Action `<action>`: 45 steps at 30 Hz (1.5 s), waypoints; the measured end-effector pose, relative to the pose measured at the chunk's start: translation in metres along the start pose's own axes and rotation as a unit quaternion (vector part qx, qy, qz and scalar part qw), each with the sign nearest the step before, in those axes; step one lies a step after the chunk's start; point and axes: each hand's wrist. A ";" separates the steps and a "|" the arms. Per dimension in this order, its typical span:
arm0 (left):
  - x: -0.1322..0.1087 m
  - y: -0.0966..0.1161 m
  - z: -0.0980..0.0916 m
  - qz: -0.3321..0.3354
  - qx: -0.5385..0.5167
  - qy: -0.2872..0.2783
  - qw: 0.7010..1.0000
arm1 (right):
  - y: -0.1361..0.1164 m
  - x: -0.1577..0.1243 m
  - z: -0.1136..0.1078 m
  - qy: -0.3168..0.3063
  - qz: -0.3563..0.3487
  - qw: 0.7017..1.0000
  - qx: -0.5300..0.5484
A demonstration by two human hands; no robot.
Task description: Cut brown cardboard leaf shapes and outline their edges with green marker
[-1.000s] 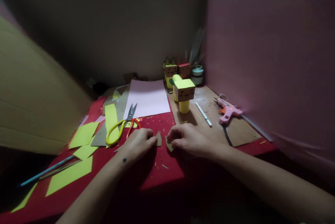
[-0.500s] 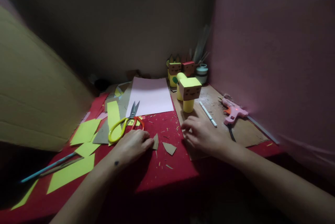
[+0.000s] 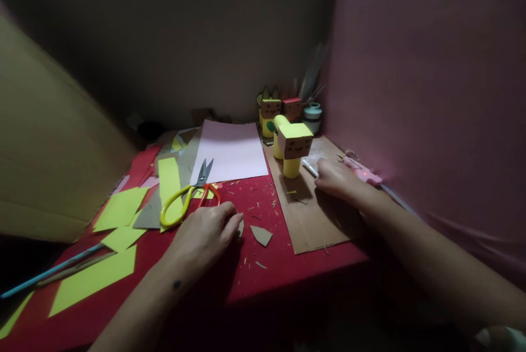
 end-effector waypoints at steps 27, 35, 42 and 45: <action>-0.028 0.056 0.035 0.114 -0.265 0.058 0.956 | -0.046 -0.099 -0.007 -0.178 0.142 0.668 0.708; -0.018 0.064 0.033 0.165 -0.286 0.039 0.943 | -0.042 -0.098 -0.006 -0.194 0.093 0.658 0.722; -0.008 0.079 0.032 0.159 -0.344 -0.023 0.925 | -0.029 -0.093 -0.009 -0.194 0.125 0.652 0.722; -0.002 0.082 0.032 0.155 -0.349 -0.039 0.923 | -0.025 -0.090 -0.012 -0.192 0.139 0.654 0.718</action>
Point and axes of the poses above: each hand's wrist, its own x-axis towards the middle knuckle, its own z-axis out of the palm, y = z × x, and after that the axes turned 12 degrees about y, right-handed
